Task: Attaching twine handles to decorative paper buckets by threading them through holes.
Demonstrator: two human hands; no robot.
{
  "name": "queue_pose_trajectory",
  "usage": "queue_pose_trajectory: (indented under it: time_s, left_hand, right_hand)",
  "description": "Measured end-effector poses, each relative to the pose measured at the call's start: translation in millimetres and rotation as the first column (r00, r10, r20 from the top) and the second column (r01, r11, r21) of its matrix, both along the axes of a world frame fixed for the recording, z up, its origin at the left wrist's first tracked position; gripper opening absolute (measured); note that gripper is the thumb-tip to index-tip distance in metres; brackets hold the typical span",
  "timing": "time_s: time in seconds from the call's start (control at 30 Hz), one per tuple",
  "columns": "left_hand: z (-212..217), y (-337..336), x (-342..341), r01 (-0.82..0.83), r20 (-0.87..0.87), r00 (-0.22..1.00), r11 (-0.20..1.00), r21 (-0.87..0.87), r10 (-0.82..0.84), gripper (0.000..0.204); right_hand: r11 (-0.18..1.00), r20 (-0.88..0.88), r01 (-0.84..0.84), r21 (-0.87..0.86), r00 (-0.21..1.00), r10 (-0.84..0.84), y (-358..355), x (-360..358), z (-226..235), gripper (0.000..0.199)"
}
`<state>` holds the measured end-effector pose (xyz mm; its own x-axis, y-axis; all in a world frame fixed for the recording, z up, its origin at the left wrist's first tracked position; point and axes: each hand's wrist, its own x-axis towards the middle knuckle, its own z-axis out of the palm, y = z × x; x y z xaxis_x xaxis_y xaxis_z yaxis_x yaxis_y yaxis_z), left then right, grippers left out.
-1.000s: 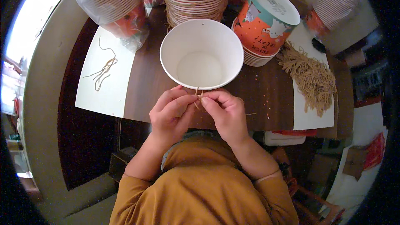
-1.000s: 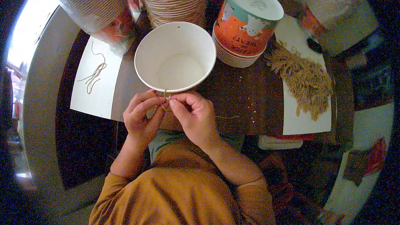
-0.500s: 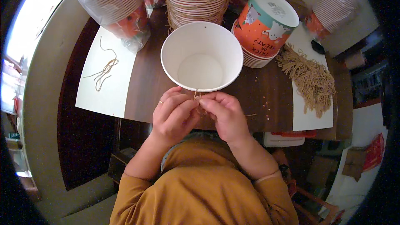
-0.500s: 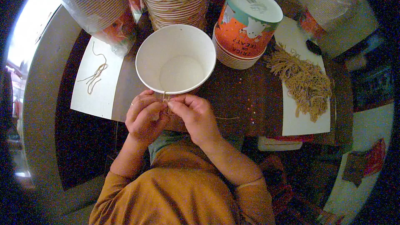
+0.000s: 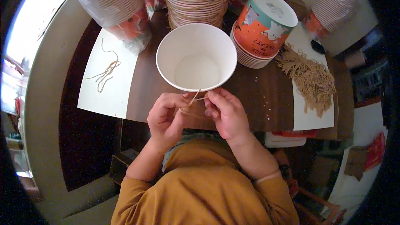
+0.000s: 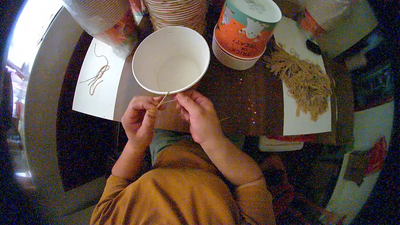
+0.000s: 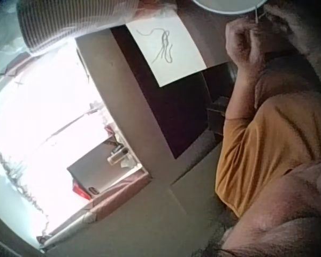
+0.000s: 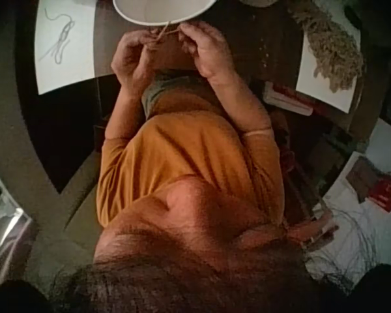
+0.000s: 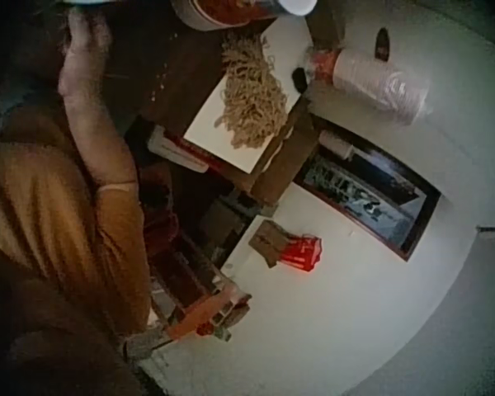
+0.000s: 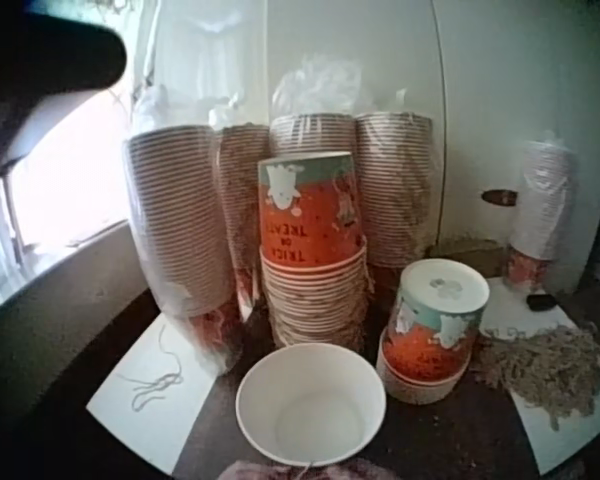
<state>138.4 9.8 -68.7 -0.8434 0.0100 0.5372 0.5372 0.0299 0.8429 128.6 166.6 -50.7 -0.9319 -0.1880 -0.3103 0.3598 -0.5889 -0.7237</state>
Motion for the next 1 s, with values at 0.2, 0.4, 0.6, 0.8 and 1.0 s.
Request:
queue_pose_trajectory:
  time_s: [0.2, 0.4, 0.6, 0.8, 1.0]
  left_hand:
    - [4, 1, 3, 0.004, 0.110, 0.994, 0.999, 0.045, -0.009, 0.008]
    - [3, 2, 4, 0.000, 0.113, 0.994, 0.997, 0.083, -0.009, 0.002]
    - [15, -7, -1, -0.015, 0.019, 1.000, 0.999, -0.034, 0.016, 0.007]
    - [30, -11, 7, 0.025, -0.058, 0.998, 0.988, -0.150, -0.034, 0.017]
    - [35, -15, 6, 0.014, -0.209, 0.976, 0.979, -0.206, -0.058, 0.019]
  right_hand:
    - [0.992, -0.011, -0.018, 0.122, 1.000, 0.019, 0, 0, -3, 0.017]
    - [0.942, -0.181, 0.051, 0.331, 0.983, 0.011, 2, -2, -15, 0.019]
    - [0.391, -0.706, 0.615, 0.684, 0.694, 0.143, 7, 4, -1, 0.026]
    - [0.420, -0.823, 0.772, 0.477, 0.223, 0.523, 10, -6, 14, 0.037]
    - [0.459, -0.829, 0.798, 0.390, 0.086, 0.553, 8, -18, 14, 0.024]
